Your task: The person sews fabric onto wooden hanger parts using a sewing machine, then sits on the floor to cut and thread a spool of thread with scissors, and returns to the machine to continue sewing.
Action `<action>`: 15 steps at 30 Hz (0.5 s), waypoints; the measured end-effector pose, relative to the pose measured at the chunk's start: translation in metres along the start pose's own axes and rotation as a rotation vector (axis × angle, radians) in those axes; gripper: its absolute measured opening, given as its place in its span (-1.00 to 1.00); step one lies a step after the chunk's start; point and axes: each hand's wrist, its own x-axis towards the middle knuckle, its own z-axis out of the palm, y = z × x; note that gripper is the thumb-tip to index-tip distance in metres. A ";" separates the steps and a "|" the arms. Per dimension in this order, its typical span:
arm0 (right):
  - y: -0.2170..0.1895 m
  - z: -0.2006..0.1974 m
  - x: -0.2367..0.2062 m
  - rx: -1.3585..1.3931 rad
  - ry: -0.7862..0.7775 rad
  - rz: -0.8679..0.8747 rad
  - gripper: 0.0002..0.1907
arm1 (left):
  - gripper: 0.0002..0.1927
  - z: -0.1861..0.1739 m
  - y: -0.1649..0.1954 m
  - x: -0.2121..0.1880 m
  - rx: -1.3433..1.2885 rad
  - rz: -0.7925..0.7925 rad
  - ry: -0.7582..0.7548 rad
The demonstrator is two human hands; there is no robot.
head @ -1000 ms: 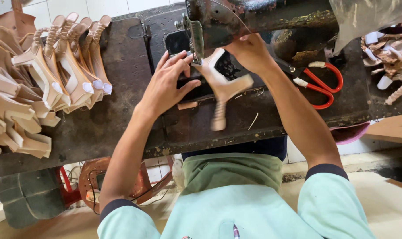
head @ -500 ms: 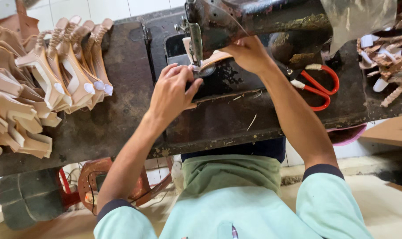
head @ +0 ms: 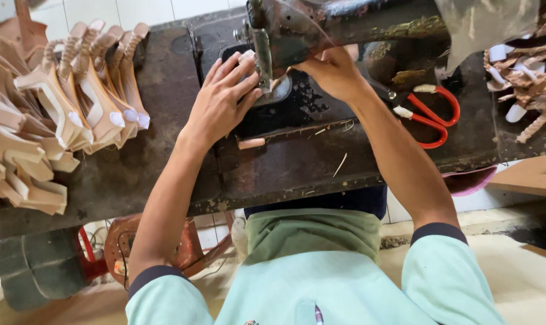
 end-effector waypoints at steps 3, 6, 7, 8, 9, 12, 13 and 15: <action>-0.005 0.002 -0.001 0.032 0.004 -0.050 -0.86 | -0.63 -0.002 0.012 -0.007 0.084 -0.043 0.071; -0.011 0.003 -0.002 0.053 0.002 -0.064 -0.86 | -0.59 -0.004 0.030 -0.017 0.158 -0.074 0.123; -0.013 0.003 -0.002 0.066 -0.006 -0.074 -0.86 | -0.57 -0.005 0.035 -0.019 0.179 -0.083 0.134; -0.014 0.004 -0.002 0.082 -0.025 -0.094 -0.86 | -0.56 -0.006 0.041 -0.022 0.178 -0.087 0.143; -0.016 0.004 -0.002 0.097 -0.044 -0.114 -0.86 | -0.56 -0.006 0.046 -0.023 0.178 -0.091 0.153; -0.016 0.005 -0.001 0.085 -0.042 -0.119 -0.84 | -0.53 -0.011 0.060 -0.030 0.128 -0.109 0.156; -0.016 0.004 -0.001 0.069 -0.029 -0.112 -0.82 | -0.53 -0.012 0.064 -0.030 0.102 -0.113 0.155; -0.015 0.004 -0.001 0.065 -0.031 -0.125 -0.81 | -0.54 -0.011 0.069 -0.031 0.127 -0.098 0.186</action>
